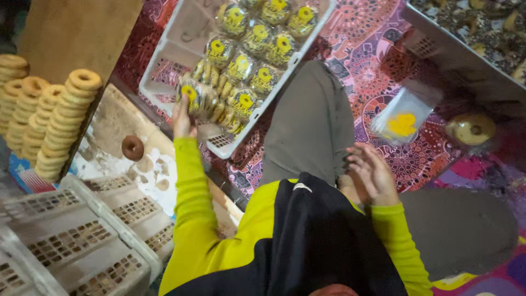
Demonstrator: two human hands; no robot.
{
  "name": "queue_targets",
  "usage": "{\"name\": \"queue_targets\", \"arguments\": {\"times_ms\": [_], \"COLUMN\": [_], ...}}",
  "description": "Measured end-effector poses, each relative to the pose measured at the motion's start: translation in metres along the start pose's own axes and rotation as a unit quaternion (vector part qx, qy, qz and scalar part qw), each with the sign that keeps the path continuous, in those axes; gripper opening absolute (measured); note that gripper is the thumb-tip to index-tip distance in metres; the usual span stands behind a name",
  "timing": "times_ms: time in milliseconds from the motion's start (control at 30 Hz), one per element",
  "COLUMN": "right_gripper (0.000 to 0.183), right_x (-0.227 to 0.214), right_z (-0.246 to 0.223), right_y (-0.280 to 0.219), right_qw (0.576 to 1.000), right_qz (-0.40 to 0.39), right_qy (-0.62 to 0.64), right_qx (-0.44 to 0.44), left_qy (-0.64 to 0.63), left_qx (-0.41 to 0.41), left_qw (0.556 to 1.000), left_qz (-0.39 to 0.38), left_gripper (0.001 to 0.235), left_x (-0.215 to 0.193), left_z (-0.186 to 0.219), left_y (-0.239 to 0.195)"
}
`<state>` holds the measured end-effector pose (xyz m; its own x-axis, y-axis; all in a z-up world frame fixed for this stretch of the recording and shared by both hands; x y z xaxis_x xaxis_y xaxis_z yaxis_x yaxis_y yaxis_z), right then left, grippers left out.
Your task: The person sits on the floor and repeatedly picks donuts from a metal tray, places them into small plastic bags, and stacks the sealed packages in a white crate. The person handles both plain and seeded donuts, placing them one at a time into bags and arranging them in rows within the crate.
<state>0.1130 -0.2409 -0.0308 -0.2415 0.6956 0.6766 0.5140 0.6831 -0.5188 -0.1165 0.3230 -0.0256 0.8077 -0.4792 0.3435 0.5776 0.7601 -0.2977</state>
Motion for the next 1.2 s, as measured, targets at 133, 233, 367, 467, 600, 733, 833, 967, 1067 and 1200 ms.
{"name": "queue_targets", "arguments": {"times_ms": [133, 233, 367, 467, 600, 733, 833, 967, 1067, 1200], "right_gripper": [0.031, 0.031, 0.029, 0.023, 0.027, 0.058, 0.060, 0.039, 0.052, 0.064], "right_x": [-0.020, -0.038, -0.083, -0.152, -0.252, -0.314, -0.322, -0.293, -0.205, -0.056], "right_z": [-0.012, -0.003, -0.004, -0.057, -0.134, -0.173, -0.161, -0.150, -0.124, -0.061], "right_y": [-0.015, -0.032, -0.064, -0.090, -0.099, -0.014, 0.016, -0.001, -0.013, -0.013], "right_qw": [0.999, 0.997, 0.992, 0.966, 0.864, 0.733, 0.716, 0.899, 0.979, 0.974], "right_qz": [0.023, 0.042, 0.088, 0.178, 0.361, 0.496, 0.491, 0.367, 0.117, -0.142], "right_qy": [0.003, 0.027, 0.027, -0.075, -0.219, -0.421, -0.485, -0.181, 0.086, 0.162], "right_qx": [-0.041, -0.060, -0.085, -0.170, -0.274, -0.197, -0.109, -0.160, -0.145, -0.070], "left_qy": [0.152, 0.257, 0.548, 0.769, 0.612, 0.394, 0.530, 0.404, 0.178, 0.287], "left_qx": [-0.098, -0.073, 0.042, 0.023, 0.295, -0.045, -0.010, 0.033, -0.008, 0.101], "left_qw": [0.980, 0.958, 0.816, 0.591, 0.734, 0.809, 0.626, 0.733, 0.796, 0.673], "left_qz": [0.079, 0.101, 0.179, 0.243, -0.013, -0.434, -0.572, -0.546, -0.578, -0.674], "left_gripper": [0.054, 0.079, 0.121, 0.133, 0.106, 0.074, 0.062, 0.067, 0.100, 0.122], "left_x": [-0.036, -0.015, 0.000, 0.041, 0.253, 0.510, 0.606, 0.607, 0.567, 0.493], "left_z": [-0.062, -0.089, -0.061, -0.046, -0.134, -0.415, -0.511, -0.459, -0.351, -0.231], "left_y": [0.071, 0.100, 0.085, 0.073, 0.036, -0.080, -0.176, -0.206, -0.195, -0.200]}}
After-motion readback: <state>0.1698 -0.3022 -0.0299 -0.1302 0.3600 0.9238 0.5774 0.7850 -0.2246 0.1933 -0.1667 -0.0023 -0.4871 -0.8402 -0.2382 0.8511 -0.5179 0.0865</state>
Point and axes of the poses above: each hand's wrist, its own y-axis towards the middle knuckle, its own x-axis out of the palm, z = x × y, the point moved 8 cm from there along y, towards the middle knuckle, and after that the axes turned 7 degrees about -z, right-handed, at the moved point
